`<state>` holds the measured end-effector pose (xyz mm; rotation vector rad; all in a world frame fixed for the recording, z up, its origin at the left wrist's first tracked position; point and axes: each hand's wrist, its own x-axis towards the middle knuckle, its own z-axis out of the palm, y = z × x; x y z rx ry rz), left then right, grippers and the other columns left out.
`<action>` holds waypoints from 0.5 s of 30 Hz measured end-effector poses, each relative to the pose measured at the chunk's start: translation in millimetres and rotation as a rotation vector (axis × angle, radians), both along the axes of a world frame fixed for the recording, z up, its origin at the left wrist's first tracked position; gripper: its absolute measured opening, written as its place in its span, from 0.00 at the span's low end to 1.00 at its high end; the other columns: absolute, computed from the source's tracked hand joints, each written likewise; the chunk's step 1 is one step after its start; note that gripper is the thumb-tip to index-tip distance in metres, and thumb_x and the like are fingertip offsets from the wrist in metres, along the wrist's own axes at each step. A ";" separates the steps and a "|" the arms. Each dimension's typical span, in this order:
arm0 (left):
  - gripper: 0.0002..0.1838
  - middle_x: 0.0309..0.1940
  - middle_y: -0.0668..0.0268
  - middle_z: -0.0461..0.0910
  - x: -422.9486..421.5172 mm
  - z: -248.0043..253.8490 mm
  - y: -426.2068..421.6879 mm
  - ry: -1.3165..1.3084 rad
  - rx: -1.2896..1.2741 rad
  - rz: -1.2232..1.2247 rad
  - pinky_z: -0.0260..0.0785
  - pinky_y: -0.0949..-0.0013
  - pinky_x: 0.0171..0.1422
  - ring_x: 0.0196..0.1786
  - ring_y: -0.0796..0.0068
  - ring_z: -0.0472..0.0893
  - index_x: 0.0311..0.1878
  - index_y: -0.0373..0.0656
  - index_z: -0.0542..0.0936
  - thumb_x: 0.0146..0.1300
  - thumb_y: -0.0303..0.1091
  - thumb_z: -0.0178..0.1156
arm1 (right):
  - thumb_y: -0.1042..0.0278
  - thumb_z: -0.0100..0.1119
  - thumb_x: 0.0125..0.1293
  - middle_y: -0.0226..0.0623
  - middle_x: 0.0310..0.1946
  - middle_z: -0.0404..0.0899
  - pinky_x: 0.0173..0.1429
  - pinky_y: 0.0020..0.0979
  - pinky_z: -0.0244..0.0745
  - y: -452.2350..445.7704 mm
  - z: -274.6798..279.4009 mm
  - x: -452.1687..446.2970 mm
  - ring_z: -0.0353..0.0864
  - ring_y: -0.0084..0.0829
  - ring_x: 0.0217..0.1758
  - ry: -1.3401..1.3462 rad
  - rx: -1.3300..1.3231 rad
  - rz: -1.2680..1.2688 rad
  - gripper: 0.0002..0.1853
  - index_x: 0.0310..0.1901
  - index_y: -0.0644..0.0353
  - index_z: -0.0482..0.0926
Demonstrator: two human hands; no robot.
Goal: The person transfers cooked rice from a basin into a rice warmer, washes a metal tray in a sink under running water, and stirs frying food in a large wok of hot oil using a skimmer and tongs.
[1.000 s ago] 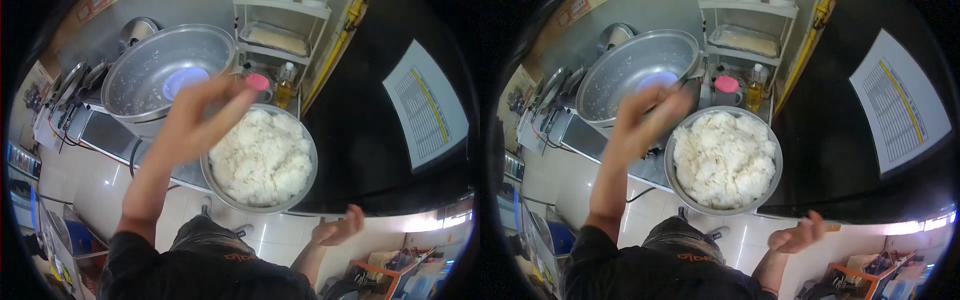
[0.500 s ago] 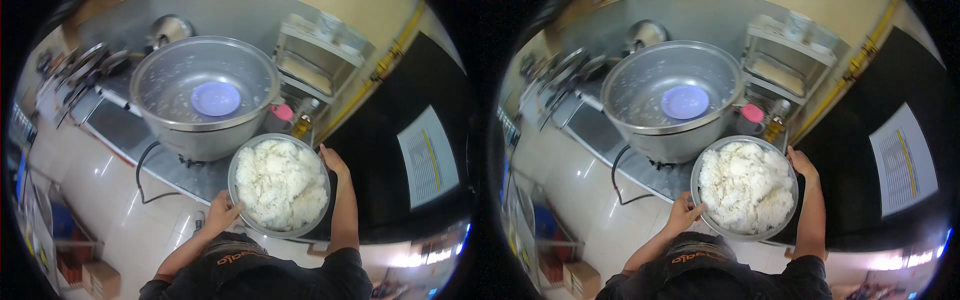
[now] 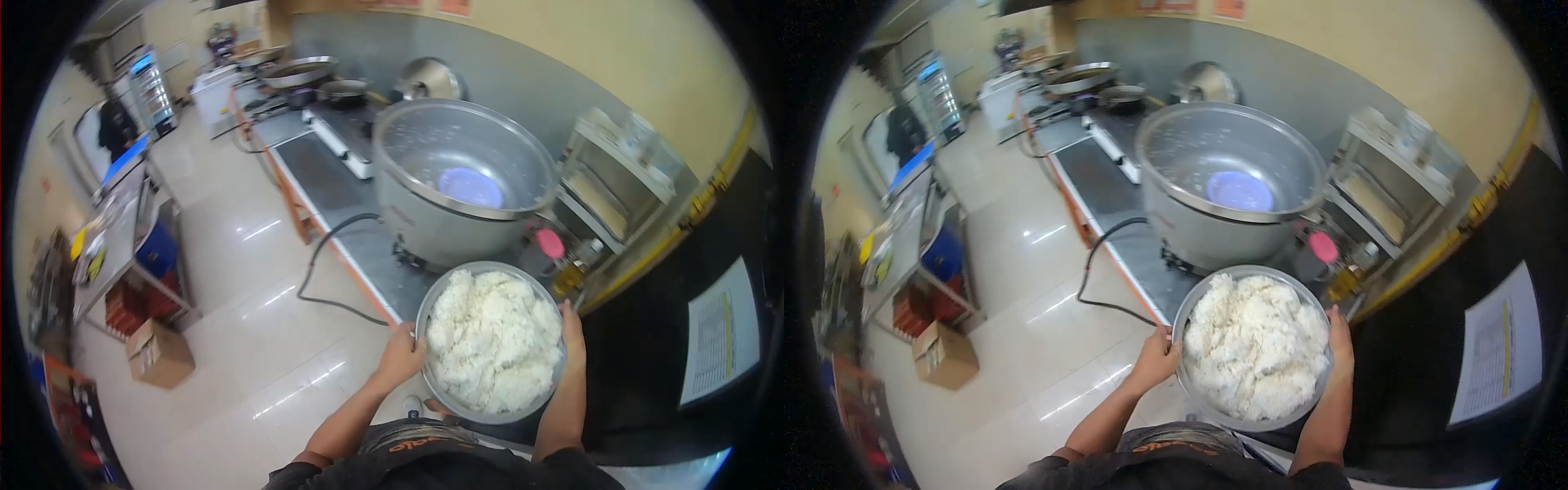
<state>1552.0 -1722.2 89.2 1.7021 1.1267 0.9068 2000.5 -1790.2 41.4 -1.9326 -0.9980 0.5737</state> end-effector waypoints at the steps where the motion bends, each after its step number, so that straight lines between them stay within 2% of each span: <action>1: 0.14 0.17 0.57 0.76 4.9 7.2 -9.6 0.014 -0.015 0.057 0.68 0.65 0.26 0.21 0.67 0.79 0.45 0.29 0.70 0.62 0.31 0.53 | 0.44 0.32 0.72 0.44 0.36 0.80 0.50 0.34 0.66 2.3 9.6 -6.5 0.75 0.37 0.41 -0.009 0.027 -0.004 0.32 0.38 0.67 0.79; 2: 0.13 0.19 0.57 0.77 13.7 -3.3 -14.8 0.033 -0.016 0.161 0.68 0.64 0.28 0.23 0.68 0.78 0.42 0.31 0.72 0.63 0.34 0.53 | 0.44 0.32 0.72 0.44 0.36 0.80 0.50 0.34 0.65 4.8 24.6 -14.8 0.75 0.36 0.42 -0.030 0.041 0.046 0.32 0.39 0.68 0.78; 5: 0.14 0.23 0.49 0.78 45.2 -3.6 -31.2 0.006 -0.171 0.443 0.70 0.57 0.35 0.29 0.54 0.80 0.42 0.31 0.73 0.63 0.36 0.52 | 0.44 0.32 0.72 0.44 0.37 0.79 0.53 0.34 0.65 21.6 59.2 -15.0 0.75 0.36 0.45 -0.052 0.027 0.173 0.32 0.41 0.69 0.78; 7: 0.14 0.24 0.50 0.78 63.3 -20.6 -42.9 -0.067 -0.165 0.629 0.70 0.59 0.35 0.29 0.57 0.80 0.40 0.33 0.75 0.64 0.38 0.53 | 0.47 0.32 0.73 0.47 0.39 0.79 0.56 0.35 0.64 36.6 65.3 -16.1 0.75 0.40 0.46 -0.067 0.088 0.162 0.30 0.45 0.69 0.77; 9: 0.14 0.25 0.51 0.79 76.5 -33.7 -67.2 -0.116 -0.147 0.815 0.70 0.61 0.35 0.29 0.59 0.80 0.39 0.35 0.76 0.64 0.39 0.54 | 0.48 0.31 0.73 0.47 0.39 0.80 0.55 0.35 0.66 58.7 52.3 3.2 0.76 0.40 0.45 -0.143 0.169 0.306 0.31 0.46 0.71 0.77; 11: 0.14 0.26 0.51 0.79 95.7 -39.9 -79.6 -0.163 -0.124 0.969 0.70 0.63 0.36 0.30 0.61 0.80 0.38 0.36 0.76 0.64 0.39 0.54 | 0.49 0.30 0.73 0.45 0.38 0.81 0.53 0.34 0.68 96.3 66.7 6.2 0.78 0.37 0.43 0.062 0.196 0.622 0.31 0.44 0.72 0.77; 14: 0.14 0.27 0.54 0.80 81.1 -1.2 -112.0 -0.262 -0.128 1.166 0.71 0.66 0.37 0.31 0.67 0.80 0.38 0.35 0.76 0.64 0.40 0.55 | 0.49 0.30 0.74 0.43 0.37 0.81 0.51 0.33 0.70 120.7 111.3 -50.4 0.78 0.34 0.41 0.157 0.187 0.816 0.32 0.41 0.73 0.79; 15: 0.15 0.27 0.55 0.80 80.0 9.5 -123.9 -0.299 -0.094 1.210 0.71 0.66 0.37 0.31 0.68 0.79 0.38 0.35 0.76 0.63 0.40 0.55 | 0.49 0.30 0.74 0.43 0.37 0.81 0.51 0.33 0.70 127.1 108.5 -51.5 0.78 0.33 0.41 0.253 0.176 0.859 0.32 0.41 0.73 0.79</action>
